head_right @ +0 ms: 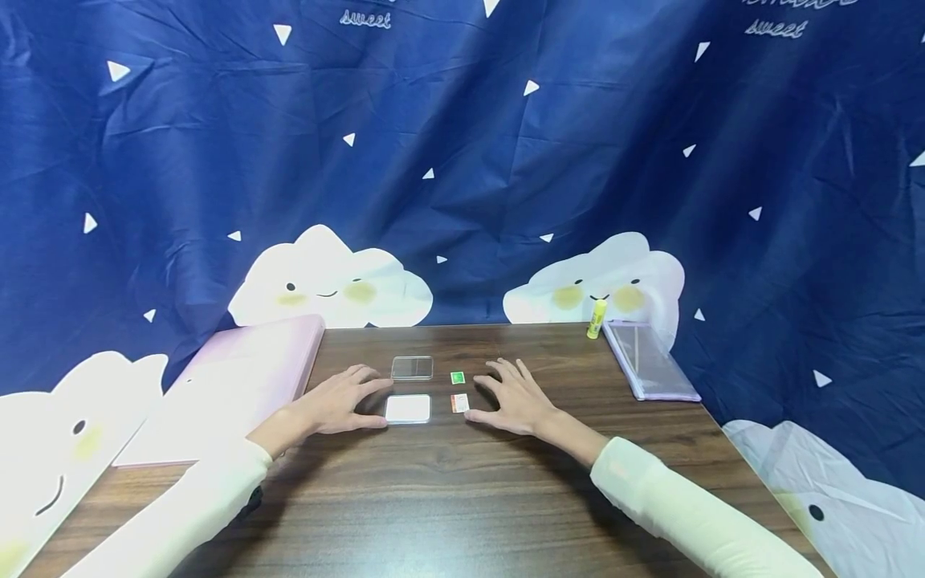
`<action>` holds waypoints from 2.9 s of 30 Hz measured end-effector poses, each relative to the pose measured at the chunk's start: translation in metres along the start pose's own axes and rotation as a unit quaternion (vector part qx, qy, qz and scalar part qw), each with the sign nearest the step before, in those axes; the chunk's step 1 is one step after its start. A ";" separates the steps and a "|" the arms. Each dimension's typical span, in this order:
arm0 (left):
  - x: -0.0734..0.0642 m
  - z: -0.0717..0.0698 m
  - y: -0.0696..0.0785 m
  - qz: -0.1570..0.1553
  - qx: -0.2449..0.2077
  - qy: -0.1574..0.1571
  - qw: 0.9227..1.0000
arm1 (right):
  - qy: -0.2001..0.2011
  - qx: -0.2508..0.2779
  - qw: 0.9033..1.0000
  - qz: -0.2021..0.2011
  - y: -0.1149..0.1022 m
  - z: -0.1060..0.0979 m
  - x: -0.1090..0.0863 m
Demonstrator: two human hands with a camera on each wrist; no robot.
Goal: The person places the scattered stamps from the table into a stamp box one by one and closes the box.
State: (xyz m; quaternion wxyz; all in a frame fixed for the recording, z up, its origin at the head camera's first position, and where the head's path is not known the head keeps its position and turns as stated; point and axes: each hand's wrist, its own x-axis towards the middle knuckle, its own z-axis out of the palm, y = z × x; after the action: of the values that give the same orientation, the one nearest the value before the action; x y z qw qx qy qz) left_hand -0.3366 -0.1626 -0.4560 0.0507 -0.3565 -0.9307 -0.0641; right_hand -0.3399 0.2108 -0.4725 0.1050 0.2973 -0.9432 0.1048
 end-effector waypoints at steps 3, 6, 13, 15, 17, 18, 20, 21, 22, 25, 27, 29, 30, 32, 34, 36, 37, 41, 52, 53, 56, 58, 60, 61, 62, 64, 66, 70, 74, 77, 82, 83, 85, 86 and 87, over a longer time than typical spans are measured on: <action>0.001 0.000 0.001 0.009 -0.023 -0.011 1.000 | 0.008 0.008 1.000 -0.011 -0.002 0.001 0.002; 0.001 0.000 0.002 0.011 -0.041 -0.018 0.999 | 0.017 0.009 1.000 -0.024 -0.005 0.002 0.004; 0.005 0.001 0.004 0.002 -0.095 -0.028 0.995 | 0.011 0.014 1.000 -0.018 -0.011 0.004 0.009; 0.006 0.002 0.004 -0.001 -0.106 -0.032 0.994 | 0.002 0.016 1.000 -0.010 -0.013 0.005 0.011; 0.007 0.002 0.004 -0.005 -0.115 -0.035 0.993 | -0.006 0.019 1.000 -0.004 -0.016 0.005 0.013; 0.007 0.002 0.004 -0.006 -0.119 -0.034 0.992 | -0.010 0.022 1.000 0.000 -0.017 0.006 0.014; 0.008 0.003 0.003 -0.006 -0.123 -0.032 0.992 | -0.015 0.027 1.000 0.005 -0.019 0.006 0.016; 0.008 0.003 0.003 -0.006 -0.123 -0.030 0.992 | -0.018 0.029 0.999 0.007 -0.020 0.006 0.017; 0.008 0.003 0.003 -0.006 -0.125 -0.029 0.992 | -0.020 0.032 0.999 0.010 -0.022 0.006 0.018; 0.009 0.003 0.003 -0.001 -0.128 -0.026 0.991 | -0.025 0.037 0.999 0.016 -0.023 0.008 0.020; 0.009 0.003 0.003 0.001 -0.130 -0.026 0.991 | -0.026 0.038 0.999 0.019 -0.024 0.009 0.021; 0.009 0.004 0.004 0.002 -0.133 -0.027 0.991 | -0.026 0.040 0.999 0.020 -0.024 0.010 0.022; 0.009 0.004 0.004 0.002 -0.134 -0.028 0.991 | -0.025 0.042 0.999 0.020 -0.024 0.010 0.023; 0.009 0.004 0.004 0.001 -0.135 -0.030 0.990 | -0.024 0.046 0.999 0.016 -0.023 0.011 0.024; 0.010 0.004 0.004 0.000 -0.136 -0.030 0.990 | -0.025 0.054 0.998 0.013 -0.023 0.010 0.025; 0.011 0.005 0.005 0.002 -0.133 -0.026 0.991 | -0.026 0.059 0.998 0.010 -0.023 0.009 0.026; 0.011 0.005 0.005 0.002 -0.132 -0.025 0.991 | -0.027 0.061 0.998 0.007 -0.022 0.009 0.026; 0.012 0.008 0.004 0.009 -0.133 -0.012 0.991 | -0.034 0.069 0.997 -0.003 -0.022 0.005 0.027; 0.013 0.013 0.002 0.006 -0.142 -0.004 0.990 | -0.041 0.082 0.996 -0.017 -0.020 0.002 0.027; 0.013 0.013 0.002 0.005 -0.142 -0.003 0.990 | -0.038 0.081 0.996 -0.010 -0.020 0.003 0.027; 0.013 0.013 0.002 0.008 -0.141 -0.002 0.990 | -0.034 0.073 0.997 0.010 -0.019 0.005 0.026; 0.014 0.013 0.002 0.010 -0.138 -0.003 0.990 | -0.034 0.072 0.997 0.019 -0.018 0.005 0.026; 0.014 0.013 0.002 0.010 -0.137 -0.006 0.991 | -0.035 0.076 0.996 0.020 -0.017 0.006 0.026; 0.014 0.012 0.002 0.010 -0.136 -0.008 0.991 | -0.035 0.079 0.996 0.018 -0.017 0.006 0.026; 0.015 0.012 0.002 0.011 -0.134 -0.009 0.991 | -0.036 0.082 0.996 0.016 -0.016 0.005 0.026; 0.014 0.010 0.002 0.011 -0.132 -0.010 0.991 | -0.039 0.089 0.995 0.011 -0.016 0.004 0.027; 0.015 0.009 0.003 0.011 -0.129 -0.012 0.992 | -0.043 0.094 0.995 0.002 -0.015 0.002 0.027; 0.014 0.008 0.003 0.009 -0.131 -0.015 0.991 | -0.049 0.098 0.994 -0.015 -0.015 0.000 0.027; 0.016 0.007 0.002 0.009 -0.130 -0.020 0.991 | -0.051 0.104 0.993 -0.031 -0.013 -0.001 0.028; 0.017 0.008 0.000 0.008 -0.126 -0.022 0.992 | -0.054 0.107 0.992 -0.047 -0.012 -0.002 0.029; 0.018 0.008 0.000 0.005 -0.127 -0.025 0.992 | -0.062 0.118 0.989 -0.057 -0.012 -0.003 0.032; 0.018 0.008 0.000 0.004 -0.128 -0.027 0.991 | -0.066 0.122 0.989 -0.054 -0.012 -0.003 0.033; 0.018 0.007 0.001 0.003 -0.131 -0.029 0.991 | -0.072 0.127 0.988 -0.053 -0.012 -0.003 0.034; 0.017 0.007 0.001 0.003 -0.130 -0.030 0.991 | -0.074 0.130 0.987 -0.052 -0.012 -0.003 0.035; 0.018 0.007 0.000 0.003 -0.129 -0.030 0.991 | -0.075 0.131 0.987 -0.052 -0.013 -0.003 0.035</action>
State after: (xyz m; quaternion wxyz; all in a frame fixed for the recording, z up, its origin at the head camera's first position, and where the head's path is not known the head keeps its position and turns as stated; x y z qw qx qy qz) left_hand -0.3496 -0.1496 -0.4606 -0.0231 -0.3651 -0.9145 -0.1728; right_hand -0.3603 0.1825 -0.4589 -0.0011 0.3638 -0.9099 0.1996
